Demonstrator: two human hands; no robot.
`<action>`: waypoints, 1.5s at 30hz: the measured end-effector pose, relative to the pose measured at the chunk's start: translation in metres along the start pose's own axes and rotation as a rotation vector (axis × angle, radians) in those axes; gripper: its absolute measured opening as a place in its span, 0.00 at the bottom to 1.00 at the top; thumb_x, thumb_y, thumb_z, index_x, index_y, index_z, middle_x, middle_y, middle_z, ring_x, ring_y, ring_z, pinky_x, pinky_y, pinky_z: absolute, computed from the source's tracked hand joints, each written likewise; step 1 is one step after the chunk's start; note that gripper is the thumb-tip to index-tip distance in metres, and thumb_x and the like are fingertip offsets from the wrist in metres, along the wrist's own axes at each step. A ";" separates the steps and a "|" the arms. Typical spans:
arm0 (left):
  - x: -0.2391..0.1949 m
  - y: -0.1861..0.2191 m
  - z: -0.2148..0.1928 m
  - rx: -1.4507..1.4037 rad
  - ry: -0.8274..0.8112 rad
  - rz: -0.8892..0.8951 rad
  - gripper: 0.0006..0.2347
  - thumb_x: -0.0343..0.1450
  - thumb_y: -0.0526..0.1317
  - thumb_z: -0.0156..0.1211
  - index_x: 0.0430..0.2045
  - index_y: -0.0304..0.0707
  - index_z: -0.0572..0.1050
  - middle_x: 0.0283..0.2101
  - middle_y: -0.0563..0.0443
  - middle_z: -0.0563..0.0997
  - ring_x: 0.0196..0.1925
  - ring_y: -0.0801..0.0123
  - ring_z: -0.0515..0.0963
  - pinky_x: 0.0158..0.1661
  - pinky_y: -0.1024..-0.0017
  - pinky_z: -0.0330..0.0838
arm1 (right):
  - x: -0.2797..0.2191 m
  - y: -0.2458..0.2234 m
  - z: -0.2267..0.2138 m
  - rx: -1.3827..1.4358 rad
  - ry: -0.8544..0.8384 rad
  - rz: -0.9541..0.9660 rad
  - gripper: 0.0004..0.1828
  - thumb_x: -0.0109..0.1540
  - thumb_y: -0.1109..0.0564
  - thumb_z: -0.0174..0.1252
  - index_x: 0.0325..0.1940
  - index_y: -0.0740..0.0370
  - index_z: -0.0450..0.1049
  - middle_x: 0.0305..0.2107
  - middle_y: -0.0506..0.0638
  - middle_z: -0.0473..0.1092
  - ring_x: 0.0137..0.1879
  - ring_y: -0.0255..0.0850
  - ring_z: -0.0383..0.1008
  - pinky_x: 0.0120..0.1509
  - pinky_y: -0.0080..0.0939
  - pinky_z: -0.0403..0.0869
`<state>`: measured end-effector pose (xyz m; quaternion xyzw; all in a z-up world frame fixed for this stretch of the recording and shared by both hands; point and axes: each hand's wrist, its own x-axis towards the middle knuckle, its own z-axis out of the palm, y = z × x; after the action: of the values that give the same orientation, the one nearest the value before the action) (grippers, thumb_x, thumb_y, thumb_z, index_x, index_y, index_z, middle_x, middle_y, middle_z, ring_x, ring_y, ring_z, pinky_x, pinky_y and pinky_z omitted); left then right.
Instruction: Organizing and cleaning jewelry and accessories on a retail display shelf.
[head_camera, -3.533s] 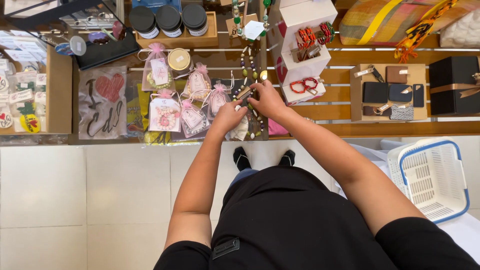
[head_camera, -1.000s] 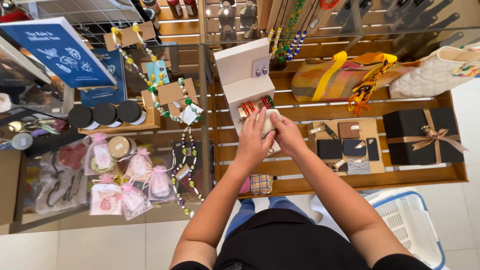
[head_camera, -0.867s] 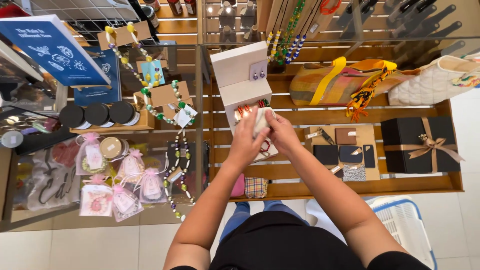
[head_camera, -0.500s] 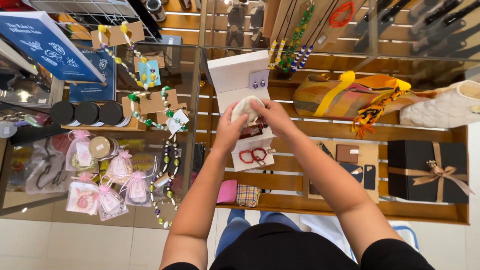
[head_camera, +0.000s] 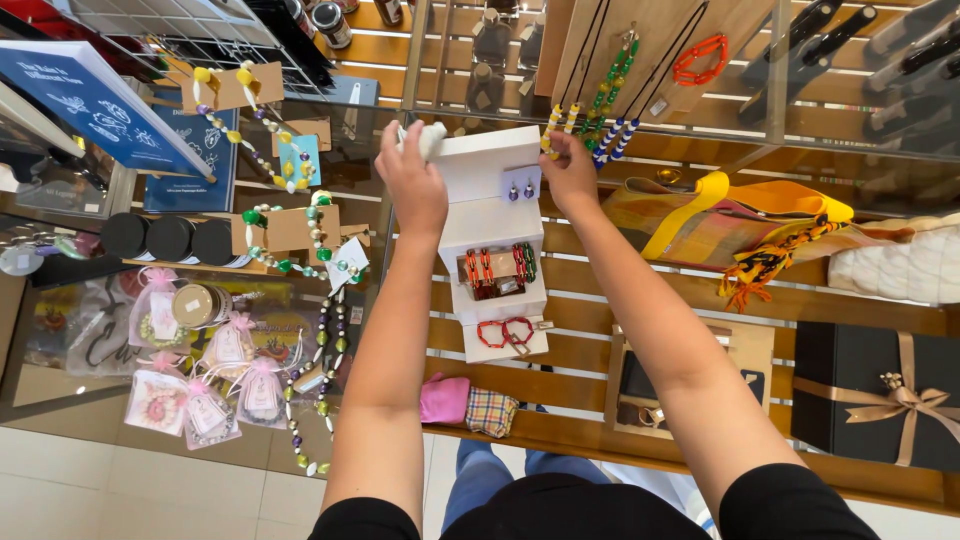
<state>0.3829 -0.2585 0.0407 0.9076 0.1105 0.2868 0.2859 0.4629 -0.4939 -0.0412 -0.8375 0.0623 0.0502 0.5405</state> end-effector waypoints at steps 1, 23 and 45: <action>-0.003 -0.001 0.007 0.001 0.002 -0.002 0.28 0.64 0.22 0.54 0.61 0.45 0.70 0.65 0.39 0.63 0.63 0.45 0.67 0.63 0.51 0.66 | -0.003 0.009 0.001 -0.001 -0.003 -0.001 0.23 0.64 0.52 0.65 0.64 0.49 0.73 0.54 0.48 0.73 0.51 0.39 0.78 0.54 0.41 0.80; -0.049 0.031 0.030 -0.312 -0.284 0.051 0.20 0.71 0.32 0.52 0.58 0.46 0.74 0.51 0.47 0.78 0.54 0.55 0.75 0.59 0.59 0.68 | -0.058 0.069 -0.017 0.268 -0.003 0.093 0.12 0.73 0.50 0.52 0.56 0.57 0.67 0.39 0.55 0.74 0.42 0.42 0.76 0.49 0.47 0.78; -0.110 0.013 0.066 -0.055 -0.707 0.229 0.24 0.63 0.28 0.50 0.51 0.51 0.80 0.58 0.54 0.79 0.63 0.52 0.73 0.59 0.58 0.73 | -0.101 0.037 -0.002 0.668 0.176 0.107 0.07 0.75 0.53 0.39 0.54 0.56 0.59 0.43 0.47 0.65 0.47 0.35 0.74 0.50 0.49 0.84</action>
<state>0.3331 -0.3395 -0.0464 0.9490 -0.1050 -0.0112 0.2969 0.3571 -0.5055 -0.0589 -0.6110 0.1653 -0.0170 0.7740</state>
